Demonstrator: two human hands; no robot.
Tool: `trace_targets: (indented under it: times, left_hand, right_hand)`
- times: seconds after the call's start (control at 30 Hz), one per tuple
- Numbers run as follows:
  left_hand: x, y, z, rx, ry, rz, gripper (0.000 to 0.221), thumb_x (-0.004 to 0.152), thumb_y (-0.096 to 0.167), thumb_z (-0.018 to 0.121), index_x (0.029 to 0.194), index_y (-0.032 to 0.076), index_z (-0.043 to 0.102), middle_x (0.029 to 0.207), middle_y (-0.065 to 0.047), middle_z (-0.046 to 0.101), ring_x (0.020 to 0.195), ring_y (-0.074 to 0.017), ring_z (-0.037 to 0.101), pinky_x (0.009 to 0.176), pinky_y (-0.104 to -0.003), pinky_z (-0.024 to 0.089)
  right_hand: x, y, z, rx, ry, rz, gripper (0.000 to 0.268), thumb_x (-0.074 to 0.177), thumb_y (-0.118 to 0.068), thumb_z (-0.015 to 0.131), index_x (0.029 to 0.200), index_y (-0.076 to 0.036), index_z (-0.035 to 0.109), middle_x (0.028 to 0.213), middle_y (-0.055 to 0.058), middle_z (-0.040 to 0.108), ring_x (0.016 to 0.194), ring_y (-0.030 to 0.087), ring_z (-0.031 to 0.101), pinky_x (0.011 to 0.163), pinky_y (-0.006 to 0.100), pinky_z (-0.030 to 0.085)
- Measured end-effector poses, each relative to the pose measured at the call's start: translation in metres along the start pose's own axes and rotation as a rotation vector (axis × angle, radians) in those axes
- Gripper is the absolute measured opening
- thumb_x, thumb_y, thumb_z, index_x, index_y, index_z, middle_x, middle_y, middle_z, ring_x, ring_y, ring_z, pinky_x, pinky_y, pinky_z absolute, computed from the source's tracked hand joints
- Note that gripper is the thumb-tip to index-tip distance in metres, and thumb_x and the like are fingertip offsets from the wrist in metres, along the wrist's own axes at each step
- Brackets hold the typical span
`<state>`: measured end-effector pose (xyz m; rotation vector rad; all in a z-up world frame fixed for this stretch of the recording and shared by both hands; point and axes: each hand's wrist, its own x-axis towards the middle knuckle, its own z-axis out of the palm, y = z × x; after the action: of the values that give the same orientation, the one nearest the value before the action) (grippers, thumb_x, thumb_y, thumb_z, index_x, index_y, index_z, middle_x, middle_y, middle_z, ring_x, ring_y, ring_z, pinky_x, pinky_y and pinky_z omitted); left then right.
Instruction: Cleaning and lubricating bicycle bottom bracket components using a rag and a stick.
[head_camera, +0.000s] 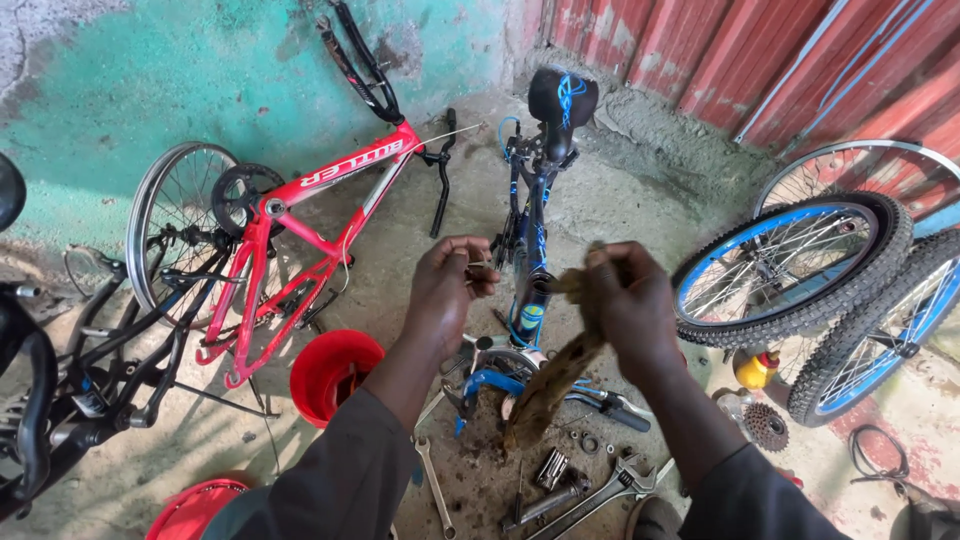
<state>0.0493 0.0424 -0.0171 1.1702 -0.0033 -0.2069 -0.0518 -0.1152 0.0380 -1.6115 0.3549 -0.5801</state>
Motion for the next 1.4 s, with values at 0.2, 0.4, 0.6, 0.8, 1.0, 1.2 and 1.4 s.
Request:
trace_targets:
  times: [0.2,0.4,0.6,0.8,1.0,1.2,1.4]
  left_hand:
    - [-0.014,-0.006,0.001,0.019,0.047,-0.25,0.027,0.106,0.028,0.049,0.085,0.012,0.056,0.074,0.001,0.044,0.056,-0.0153,0.054,0.053,-0.028,0.036]
    - [0.006,-0.047,-0.003,0.861,-0.147,0.273,0.021,0.09,0.025,0.078,0.111,0.026,0.078,0.077,-0.002,0.072,0.064,-0.0201,0.072,0.054,-0.032,0.054]
    - [0.004,-0.048,0.007,1.262,-0.457,0.508,0.019,0.101,0.023,0.069,0.12,0.02,0.067,0.112,-0.006,0.052,0.081,-0.0436,0.073,0.068,-0.058,0.066]
    - [0.008,-0.056,0.014,1.091,-0.373,0.574,0.008,0.1,0.01,0.07,0.1,0.017,0.066,0.108,-0.008,0.051,0.077,-0.0503,0.07,0.063,-0.061,0.066]
    - [0.001,-0.055,0.014,1.059,-0.375,0.542,0.01,0.104,0.012,0.065,0.102,0.019,0.058,0.112,-0.011,0.05,0.077,-0.0521,0.069,0.062,-0.064,0.067]
    - [0.013,-0.051,0.002,1.255,-0.402,0.463,0.043,0.094,0.023,0.076,0.127,0.025,0.047,0.122,-0.009,0.05,0.095,-0.0502,0.071,0.077,-0.066,0.063]
    - [0.048,-0.022,-0.064,1.437,-0.209,0.36,0.009,0.093,0.035,0.073,0.095,0.027,0.069,0.087,-0.003,0.07,0.088,-0.0336,0.075,0.071,-0.053,0.063]
  right_hand:
    - [0.034,0.042,-0.024,-0.168,0.002,0.188,0.05,0.096,-0.047,0.079,0.1,0.001,0.068,0.079,0.017,0.065,0.077,0.025,0.066,0.062,0.038,0.05]
    - [0.025,0.026,-0.027,-0.585,-0.089,0.099,0.034,0.09,-0.027,0.07,0.118,-0.008,0.068,0.091,0.014,0.074,0.094,0.033,0.071,0.081,0.047,0.053]
    - [0.029,0.038,-0.023,-0.734,-0.108,0.1,0.038,0.087,-0.031,0.071,0.12,-0.014,0.062,0.095,0.011,0.076,0.104,0.035,0.071,0.091,0.051,0.054]
    - [0.042,0.058,-0.025,-0.856,-0.205,0.118,0.026,0.086,-0.031,0.07,0.109,-0.019,0.07,0.099,0.008,0.078,0.105,0.034,0.072,0.089,0.049,0.056]
    - [0.036,0.066,-0.029,-1.069,-0.372,0.141,0.022,0.085,-0.032,0.071,0.103,-0.02,0.071,0.095,0.008,0.077,0.101,0.034,0.074,0.089,0.048,0.058]
    - [0.017,0.044,-0.022,-0.979,-0.952,0.104,0.023,0.083,-0.02,0.067,0.104,-0.014,0.072,0.101,0.018,0.076,0.108,0.043,0.07,0.091,0.054,0.055]
    - [-0.021,0.067,-0.007,-1.084,-1.285,0.019,0.019,0.086,-0.022,0.067,0.1,-0.013,0.077,0.104,0.022,0.076,0.108,0.046,0.072,0.111,0.06,0.042]
